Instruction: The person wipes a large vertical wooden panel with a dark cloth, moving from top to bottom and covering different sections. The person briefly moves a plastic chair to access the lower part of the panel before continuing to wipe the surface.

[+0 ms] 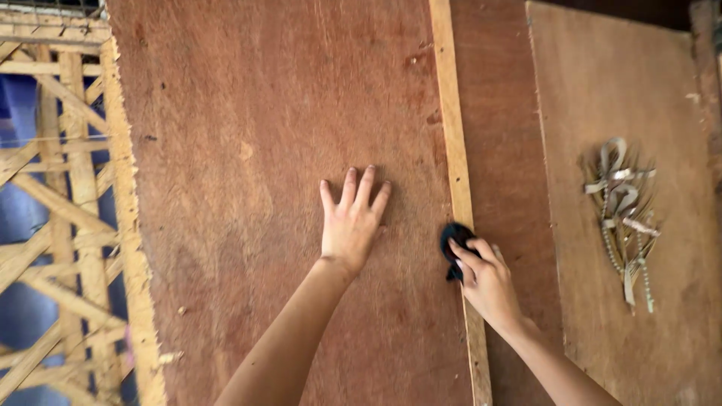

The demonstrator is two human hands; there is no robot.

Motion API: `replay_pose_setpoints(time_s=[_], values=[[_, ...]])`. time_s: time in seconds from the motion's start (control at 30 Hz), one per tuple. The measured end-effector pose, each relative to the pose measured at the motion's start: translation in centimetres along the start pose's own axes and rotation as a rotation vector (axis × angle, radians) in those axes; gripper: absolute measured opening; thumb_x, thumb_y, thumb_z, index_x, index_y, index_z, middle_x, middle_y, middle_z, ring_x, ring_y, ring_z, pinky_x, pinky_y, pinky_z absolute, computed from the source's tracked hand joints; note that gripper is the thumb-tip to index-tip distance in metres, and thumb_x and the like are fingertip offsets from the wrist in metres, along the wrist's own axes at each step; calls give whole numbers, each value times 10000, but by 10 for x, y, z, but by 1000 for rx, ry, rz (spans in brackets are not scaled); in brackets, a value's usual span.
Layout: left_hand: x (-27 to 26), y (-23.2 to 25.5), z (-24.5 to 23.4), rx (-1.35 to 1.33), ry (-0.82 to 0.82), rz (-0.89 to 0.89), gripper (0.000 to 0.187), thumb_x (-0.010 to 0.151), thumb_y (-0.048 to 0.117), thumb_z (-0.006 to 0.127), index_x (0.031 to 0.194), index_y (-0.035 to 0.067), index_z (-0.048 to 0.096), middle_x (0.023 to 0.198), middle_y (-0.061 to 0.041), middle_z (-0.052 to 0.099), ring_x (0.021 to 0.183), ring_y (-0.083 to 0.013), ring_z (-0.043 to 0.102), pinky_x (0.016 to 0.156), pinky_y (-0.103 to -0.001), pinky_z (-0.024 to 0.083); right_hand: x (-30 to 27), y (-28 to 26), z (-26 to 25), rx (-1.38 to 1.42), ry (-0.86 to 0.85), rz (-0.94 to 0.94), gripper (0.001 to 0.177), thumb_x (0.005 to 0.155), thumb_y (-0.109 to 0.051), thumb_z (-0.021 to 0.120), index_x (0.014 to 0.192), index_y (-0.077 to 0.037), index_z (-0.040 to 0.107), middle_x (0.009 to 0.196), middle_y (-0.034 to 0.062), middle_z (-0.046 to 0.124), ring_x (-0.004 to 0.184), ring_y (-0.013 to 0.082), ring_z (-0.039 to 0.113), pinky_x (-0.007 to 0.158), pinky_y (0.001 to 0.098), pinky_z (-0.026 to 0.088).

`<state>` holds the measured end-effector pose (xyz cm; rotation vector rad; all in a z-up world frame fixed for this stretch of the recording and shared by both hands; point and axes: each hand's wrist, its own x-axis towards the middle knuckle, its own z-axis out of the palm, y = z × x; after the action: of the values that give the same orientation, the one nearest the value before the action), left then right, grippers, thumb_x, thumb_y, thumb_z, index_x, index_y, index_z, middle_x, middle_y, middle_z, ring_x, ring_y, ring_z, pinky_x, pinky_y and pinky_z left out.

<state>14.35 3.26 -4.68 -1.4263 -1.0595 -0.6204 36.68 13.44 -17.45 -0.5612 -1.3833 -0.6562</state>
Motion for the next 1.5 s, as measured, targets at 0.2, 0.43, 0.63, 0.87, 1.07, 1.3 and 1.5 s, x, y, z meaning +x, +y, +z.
replay_pose_setpoints(time_s=[0.2,0.43,0.63,0.87,1.07,1.3,1.5], values=[[-68,3,-1,-43,30,90,762,786,94,701,1495,213,447,1600,-131,283,1443,-387,323,1098,-752,238,2,-13,-10,119,65,29,278,895,-74,703,1169,-52,743,997,170,622,919,326,658,822,402,539],[-108,-26,-8,15,-106,37,751,792,251,719,1492,185,457,1637,-131,259,1471,-321,277,1106,-743,219,23,-99,53,226,1,542,589,1006,-21,443,1586,-117,399,1692,180,273,1089,313,640,884,372,543],[-119,-33,-20,-13,-161,141,780,815,416,711,1501,179,424,1630,-106,260,1495,-321,249,1114,-746,201,-26,-110,69,161,-35,-119,661,871,151,489,1490,-81,519,1593,139,431,1458,336,471,1229,412,369],[-140,-80,-35,37,-220,132,751,882,412,618,1544,166,362,1646,-120,267,1481,-304,290,1137,-746,224,45,-136,78,343,283,537,840,798,241,405,1550,-132,381,1670,141,288,1511,278,336,1010,323,528],[-137,-81,-16,160,-99,153,649,918,23,596,1530,54,383,1547,-148,430,1359,-239,463,1138,-443,407,14,-196,99,372,2,18,683,886,120,556,1524,-88,430,1657,160,337,1536,301,286,1232,442,267],[-104,11,2,-615,334,-76,540,1028,111,481,1507,-111,367,1451,-335,433,1298,-407,496,1088,-456,454,38,-158,59,793,-401,454,572,1012,-66,484,1521,-284,341,1656,78,312,1538,285,284,1197,441,367],[-81,14,-23,-220,26,-272,595,935,398,617,1402,60,471,1354,-198,502,1131,-338,518,905,-504,462,42,-142,44,1011,-303,437,810,932,88,374,1616,-268,127,1603,131,478,1496,249,424,1233,409,291]])
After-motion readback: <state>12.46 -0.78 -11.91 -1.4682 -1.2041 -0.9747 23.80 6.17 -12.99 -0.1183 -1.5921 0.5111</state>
